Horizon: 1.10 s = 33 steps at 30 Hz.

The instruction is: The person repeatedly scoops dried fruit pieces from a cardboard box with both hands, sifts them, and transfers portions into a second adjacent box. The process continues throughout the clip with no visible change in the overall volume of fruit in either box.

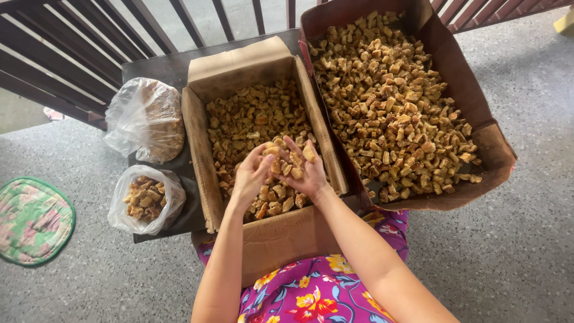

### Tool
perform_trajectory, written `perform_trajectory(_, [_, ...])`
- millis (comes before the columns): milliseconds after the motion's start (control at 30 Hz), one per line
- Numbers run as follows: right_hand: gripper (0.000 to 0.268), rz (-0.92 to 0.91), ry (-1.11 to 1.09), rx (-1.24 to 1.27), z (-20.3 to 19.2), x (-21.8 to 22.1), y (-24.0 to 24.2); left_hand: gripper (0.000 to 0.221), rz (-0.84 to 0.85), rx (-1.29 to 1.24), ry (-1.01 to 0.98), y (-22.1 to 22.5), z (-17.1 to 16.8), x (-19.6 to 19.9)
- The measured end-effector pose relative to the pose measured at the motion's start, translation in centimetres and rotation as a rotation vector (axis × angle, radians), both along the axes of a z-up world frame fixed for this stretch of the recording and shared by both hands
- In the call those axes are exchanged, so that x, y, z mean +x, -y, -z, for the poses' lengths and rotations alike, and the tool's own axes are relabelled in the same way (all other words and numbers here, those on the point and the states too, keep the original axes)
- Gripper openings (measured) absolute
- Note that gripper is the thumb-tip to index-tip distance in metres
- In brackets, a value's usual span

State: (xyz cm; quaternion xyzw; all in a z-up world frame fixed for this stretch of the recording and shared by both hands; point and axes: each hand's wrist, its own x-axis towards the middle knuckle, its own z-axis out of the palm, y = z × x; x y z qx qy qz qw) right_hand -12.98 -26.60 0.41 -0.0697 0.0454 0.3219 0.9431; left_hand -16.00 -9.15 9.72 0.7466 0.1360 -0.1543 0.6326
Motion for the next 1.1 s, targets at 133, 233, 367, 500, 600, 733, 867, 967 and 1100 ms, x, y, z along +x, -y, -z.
perform_trajectory(133, [0.068,-0.035,0.034,-0.034,0.0,0.3,-0.3,0.062,0.180,0.310,0.112,1.4,-2.0,0.4])
perform_trajectory(233, [0.065,-0.032,0.032,0.037,0.3,0.5,0.1,0.062,0.129,0.384,0.062,1.2,-1.7,0.6])
perform_trajectory(367, [0.062,-0.032,0.088,0.124,0.5,0.8,0.6,0.059,-0.041,0.264,0.024,-0.4,0.2,0.9])
perform_trajectory(500, [0.062,-0.040,0.062,0.106,0.4,0.9,0.7,0.056,-0.165,0.029,0.017,-1.7,1.9,0.7])
perform_trajectory(600, [0.063,-0.047,0.059,0.065,0.6,0.9,0.8,0.056,-0.124,-0.075,0.069,-1.9,2.2,0.5])
perform_trajectory(733, [0.064,-0.056,0.051,0.097,0.8,0.9,0.8,0.042,-0.071,-0.057,0.157,-0.5,1.5,0.6])
perform_trajectory(867, [0.063,-0.048,0.023,0.000,0.7,0.8,0.7,0.049,0.049,0.082,-0.016,1.5,0.4,0.3])
perform_trajectory(967, [0.065,-0.049,0.011,-0.055,0.5,0.8,0.9,0.052,0.056,0.266,0.397,1.7,0.3,0.0])
perform_trajectory(1100, [0.062,-0.040,-0.037,0.057,0.7,0.9,0.9,0.048,-0.119,0.303,0.160,0.4,1.8,-1.2])
